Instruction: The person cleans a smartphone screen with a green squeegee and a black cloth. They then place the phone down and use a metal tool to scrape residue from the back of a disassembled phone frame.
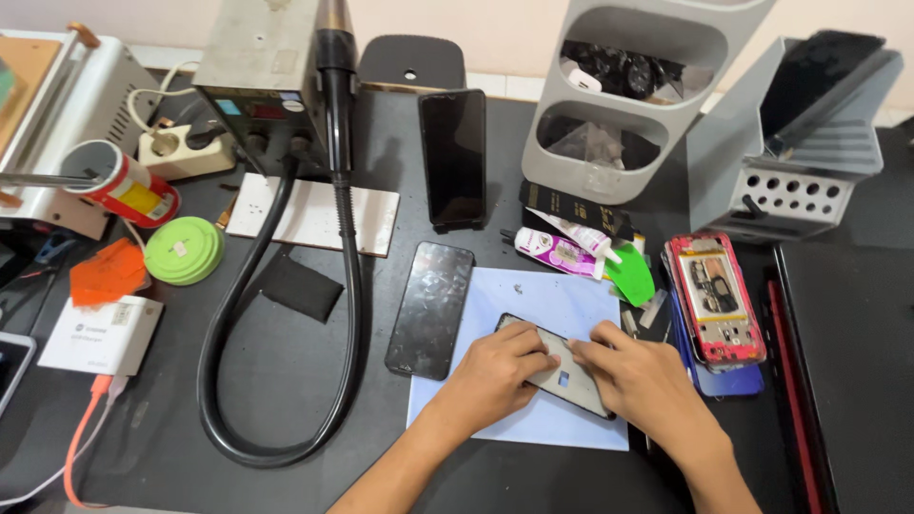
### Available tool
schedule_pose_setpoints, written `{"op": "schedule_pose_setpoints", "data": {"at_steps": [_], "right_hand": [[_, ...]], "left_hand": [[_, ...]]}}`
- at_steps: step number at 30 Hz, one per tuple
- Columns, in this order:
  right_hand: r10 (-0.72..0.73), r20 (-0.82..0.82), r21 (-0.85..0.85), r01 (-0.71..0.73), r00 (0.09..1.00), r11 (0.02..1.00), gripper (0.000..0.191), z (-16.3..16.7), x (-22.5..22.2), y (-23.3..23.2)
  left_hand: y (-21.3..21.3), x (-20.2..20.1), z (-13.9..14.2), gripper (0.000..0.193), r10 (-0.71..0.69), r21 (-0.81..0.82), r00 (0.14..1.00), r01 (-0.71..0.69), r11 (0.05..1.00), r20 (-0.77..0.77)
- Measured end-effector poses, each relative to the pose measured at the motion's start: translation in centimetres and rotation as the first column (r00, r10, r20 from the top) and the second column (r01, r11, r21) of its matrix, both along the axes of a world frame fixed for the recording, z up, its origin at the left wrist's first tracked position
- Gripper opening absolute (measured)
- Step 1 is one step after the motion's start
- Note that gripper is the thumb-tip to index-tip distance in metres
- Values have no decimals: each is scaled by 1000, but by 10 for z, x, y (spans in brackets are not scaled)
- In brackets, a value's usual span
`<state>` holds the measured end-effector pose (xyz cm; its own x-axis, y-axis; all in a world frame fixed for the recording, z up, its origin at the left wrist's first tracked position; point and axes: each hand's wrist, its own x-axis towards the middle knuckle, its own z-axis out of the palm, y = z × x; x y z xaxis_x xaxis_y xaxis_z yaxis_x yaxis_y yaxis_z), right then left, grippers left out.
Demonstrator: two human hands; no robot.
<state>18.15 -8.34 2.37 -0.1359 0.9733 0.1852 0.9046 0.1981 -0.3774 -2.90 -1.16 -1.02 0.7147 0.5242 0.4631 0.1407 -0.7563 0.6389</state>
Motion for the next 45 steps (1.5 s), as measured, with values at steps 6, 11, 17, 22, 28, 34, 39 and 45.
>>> {"op": "schedule_pose_setpoints", "data": {"at_steps": [6,11,17,22,28,34,39,45], "right_hand": [[-37,-57,-36,35,998,999,17,0,0,0],[-4,-22,-11,3,1000,1000,11,0,-1,-1],[-14,-29,-36,13,999,999,14,-1,-1,-1],[-20,-67,-44,17,998,999,18,-3,-1,-1],[-53,-84,-52,49,995,997,13,-4,-1,-1],[-110,-123,-93,99,986,991,15,0,0,-1],[-146,-182,-128,124,972,984,16,4,-2,0],[-105,-121,-102,93,987,990,15,3,-3,0]], "left_hand": [[2,-1,0,37,-1,36,1000,0,999,26],[0,-2,2,34,3,-7,1000,-3,1000,-19],[0,-2,3,33,-1,-12,1000,1,1000,-9],[1,0,1,34,1,21,1000,-2,1000,18],[0,0,0,34,-3,-1,1000,3,1000,1],[-1,-1,0,34,12,5,1000,-12,1000,13],[0,0,-2,34,10,9,1000,-10,1000,-8],[-1,1,-2,34,14,20,1000,-13,1000,-6]]}}
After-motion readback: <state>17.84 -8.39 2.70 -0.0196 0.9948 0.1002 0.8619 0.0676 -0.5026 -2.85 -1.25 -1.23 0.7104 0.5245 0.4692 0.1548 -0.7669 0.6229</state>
